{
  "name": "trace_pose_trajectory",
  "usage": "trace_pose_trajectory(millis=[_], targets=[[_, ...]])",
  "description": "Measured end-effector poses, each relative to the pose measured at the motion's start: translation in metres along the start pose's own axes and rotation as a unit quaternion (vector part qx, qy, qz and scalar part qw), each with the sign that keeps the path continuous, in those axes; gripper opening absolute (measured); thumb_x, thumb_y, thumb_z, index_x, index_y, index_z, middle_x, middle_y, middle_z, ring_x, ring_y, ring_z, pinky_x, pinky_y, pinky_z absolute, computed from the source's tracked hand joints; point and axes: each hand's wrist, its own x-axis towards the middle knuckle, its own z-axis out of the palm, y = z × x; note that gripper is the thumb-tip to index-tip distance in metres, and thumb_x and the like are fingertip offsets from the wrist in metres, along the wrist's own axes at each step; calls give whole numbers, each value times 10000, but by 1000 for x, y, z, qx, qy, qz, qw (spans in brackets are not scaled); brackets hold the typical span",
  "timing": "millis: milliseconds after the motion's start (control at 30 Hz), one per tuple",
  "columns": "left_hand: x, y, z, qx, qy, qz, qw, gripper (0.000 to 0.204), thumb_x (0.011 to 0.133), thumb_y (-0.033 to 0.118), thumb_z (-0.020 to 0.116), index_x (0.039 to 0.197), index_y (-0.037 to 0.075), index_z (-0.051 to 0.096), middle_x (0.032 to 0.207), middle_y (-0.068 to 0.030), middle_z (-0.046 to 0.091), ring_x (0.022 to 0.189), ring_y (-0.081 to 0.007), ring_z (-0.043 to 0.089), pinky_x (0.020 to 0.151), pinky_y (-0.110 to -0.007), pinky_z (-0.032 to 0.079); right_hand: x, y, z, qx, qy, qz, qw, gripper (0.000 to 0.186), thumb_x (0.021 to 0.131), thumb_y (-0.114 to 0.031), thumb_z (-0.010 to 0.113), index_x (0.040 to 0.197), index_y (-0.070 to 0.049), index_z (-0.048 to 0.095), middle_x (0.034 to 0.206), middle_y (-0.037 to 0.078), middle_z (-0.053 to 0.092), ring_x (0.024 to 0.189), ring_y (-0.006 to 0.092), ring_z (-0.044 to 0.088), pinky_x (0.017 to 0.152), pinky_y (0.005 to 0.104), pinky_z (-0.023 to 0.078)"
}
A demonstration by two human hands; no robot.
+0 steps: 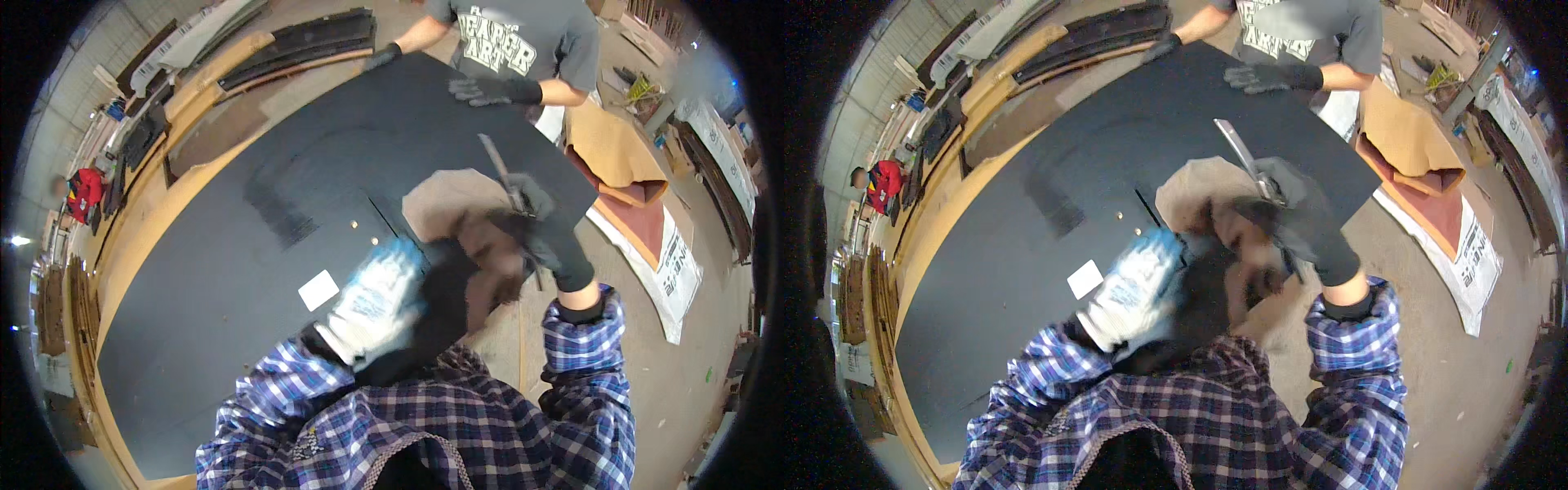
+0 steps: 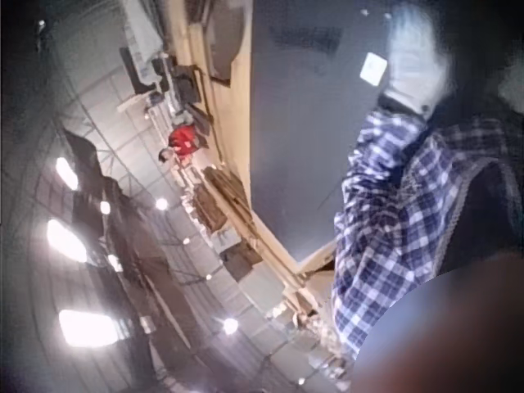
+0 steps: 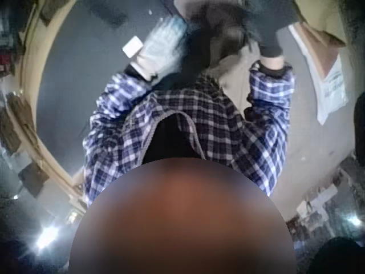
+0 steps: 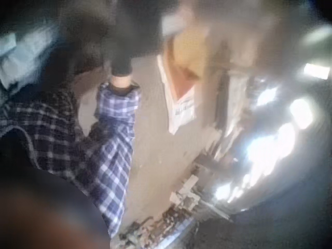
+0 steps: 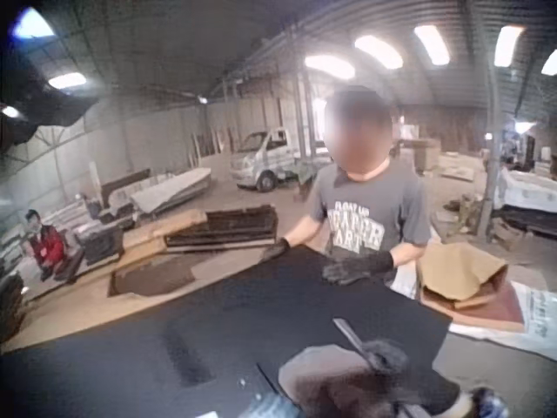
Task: The person uses a utility knife to cut a large black sheet of material on a workbench while a coworker holds the sheet steady. The person wipes the surface with a cloth, scores the material, and separates a cut piece.
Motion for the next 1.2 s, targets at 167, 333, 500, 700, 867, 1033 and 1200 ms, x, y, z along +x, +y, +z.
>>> trace_pose_trajectory(millis=[167,333,500,700,867,1033,1200], targets=[[-29,28,-15,-295,-126,78,944,516,969,307,585,1382,6,512,1338,-219,573,1247,-360,554,1085,-436,423,22,21,56,136,-59,-66,987,315,902,-184,682,1166,-18,637,1085,113,641,962,235,607,854,325,488],[-60,-18,-45,-279,62,-79,955,398,944,228,601,1288,28,584,1280,-201,599,1212,-364,540,1041,-418,430,32,36,116,135,-104,-238,956,323,944,-194,637,1240,-68,613,1079,116,646,926,207,636,789,318,519],[-110,-83,-41,134,235,-252,929,413,893,252,643,1241,32,608,1243,-182,604,1187,-371,531,1064,-458,377,29,19,183,133,-186,-154,961,411,943,-287,624,1264,-35,569,1065,168,652,848,283,649,821,417,499],[-134,-121,-9,77,263,-344,898,366,831,236,712,1144,57,648,1180,-151,621,1142,-358,554,1031,-471,409,26,10,202,117,-114,-95,982,380,935,-278,657,1233,-52,592,1019,109,654,910,192,626,777,313,495],[-131,-127,-7,59,266,-394,878,243,828,211,697,1043,97,690,1038,-126,630,1034,-345,580,953,-454,442,19,-21,175,120,-172,6,978,346,936,-110,657,1244,15,562,1108,96,639,937,141,656,834,263,560],[-127,-138,-6,91,201,-454,863,330,849,183,663,1174,126,653,1122,-158,631,1068,-350,584,966,-467,440,12,-37,159,128,-53,-90,986,354,900,-15,675,1223,50,546,1114,124,622,929,156,667,851,280,567],[-125,-158,2,154,167,-451,863,291,858,209,654,1137,126,648,1080,-131,639,1043,-329,594,923,-437,445,30,0,178,431,-206,-30,878,394,908,-35,678,1264,31,521,1077,83,598,931,149,636,859,275,549]])
